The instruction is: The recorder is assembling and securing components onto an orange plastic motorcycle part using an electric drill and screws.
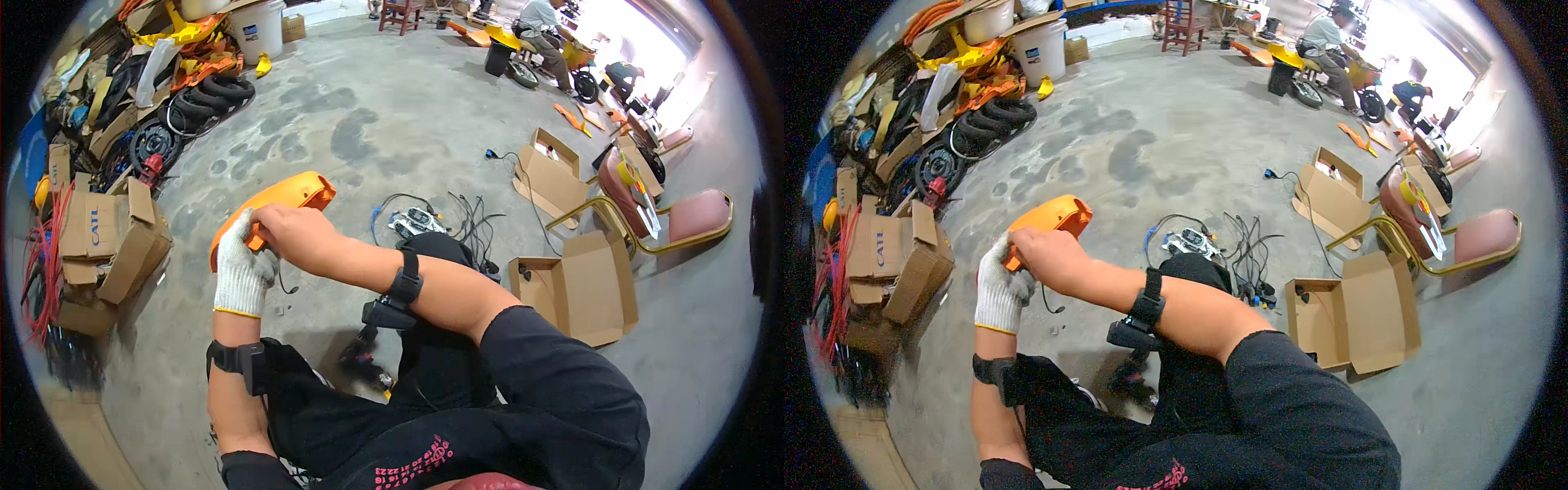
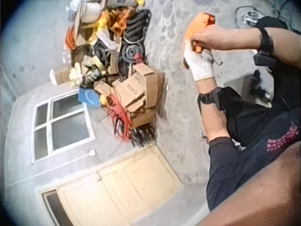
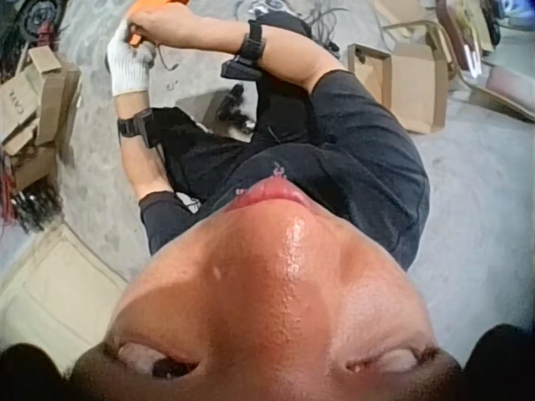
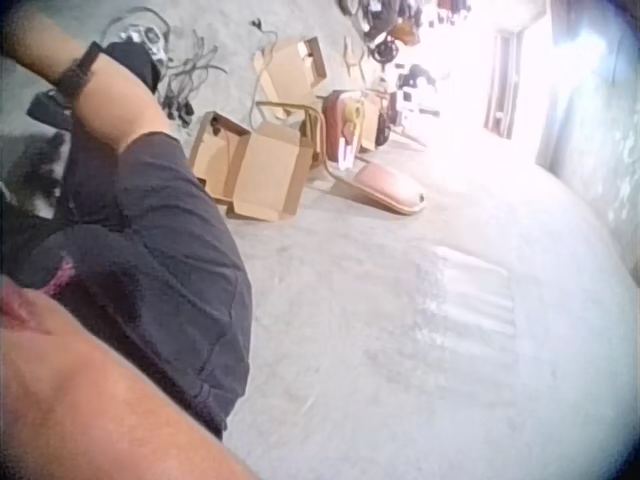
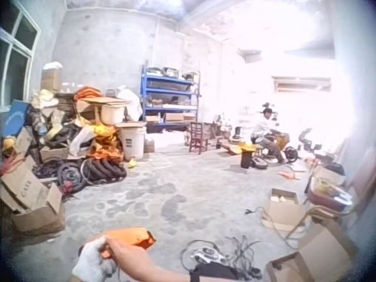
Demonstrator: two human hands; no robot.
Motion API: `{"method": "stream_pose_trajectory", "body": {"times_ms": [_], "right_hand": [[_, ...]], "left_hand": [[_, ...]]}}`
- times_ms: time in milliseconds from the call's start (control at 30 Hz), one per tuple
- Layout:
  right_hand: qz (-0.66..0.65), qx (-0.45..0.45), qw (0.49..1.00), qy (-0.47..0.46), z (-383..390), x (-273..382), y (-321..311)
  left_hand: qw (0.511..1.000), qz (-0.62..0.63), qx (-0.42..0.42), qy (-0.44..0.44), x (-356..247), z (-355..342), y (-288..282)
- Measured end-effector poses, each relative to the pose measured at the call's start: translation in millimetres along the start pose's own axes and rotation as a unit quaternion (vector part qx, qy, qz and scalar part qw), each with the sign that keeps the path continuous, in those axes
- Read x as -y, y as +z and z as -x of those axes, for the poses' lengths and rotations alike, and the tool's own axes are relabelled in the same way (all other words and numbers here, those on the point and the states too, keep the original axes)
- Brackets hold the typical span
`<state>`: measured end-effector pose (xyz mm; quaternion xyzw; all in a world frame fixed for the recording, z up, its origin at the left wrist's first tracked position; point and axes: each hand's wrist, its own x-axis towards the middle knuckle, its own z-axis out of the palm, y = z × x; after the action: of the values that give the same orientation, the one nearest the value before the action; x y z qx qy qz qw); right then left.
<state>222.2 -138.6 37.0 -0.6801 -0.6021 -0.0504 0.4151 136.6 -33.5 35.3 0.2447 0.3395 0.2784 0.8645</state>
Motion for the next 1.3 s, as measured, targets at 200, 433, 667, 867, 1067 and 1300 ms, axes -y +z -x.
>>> {"method": "stream_pose_trajectory", "body": {"times_ms": [200, 433, 667, 867, 1067, 1300], "right_hand": [[0.071, 0.022, 0.996, 0.049, 4.5, -0.8, -4.1], [0.028, 0.019, 0.999, 0.02, 1.6, 6.5, -11.0], [-0.037, 0.028, 0.999, 0.019, 1.6, 3.7, -17.0], [-0.046, 0.059, 0.997, 0.032, -2.7, 2.5, -16.9], [-0.027, 0.053, 0.998, 0.036, -1.6, -4.8, -8.3], [-0.028, 0.042, 0.997, 0.05, 0.5, 3.1, -2.2]], "left_hand": [[1.0, 0.004, 0.002, 0.004, 9.5, -1.0, 7.9], [0.999, 0.038, -0.015, 0.001, 0.1, 13.0, 15.2], [0.999, 0.033, -0.039, -0.015, 0.1, 24.9, 26.7], [0.996, 0.068, -0.035, -0.041, -1.6, 15.8, 16.4], [0.996, 0.076, 0.0, -0.044, 3.6, 4.7, 9.0], [0.998, 0.041, -0.04, -0.009, 5.7, 6.4, 7.9]]}}
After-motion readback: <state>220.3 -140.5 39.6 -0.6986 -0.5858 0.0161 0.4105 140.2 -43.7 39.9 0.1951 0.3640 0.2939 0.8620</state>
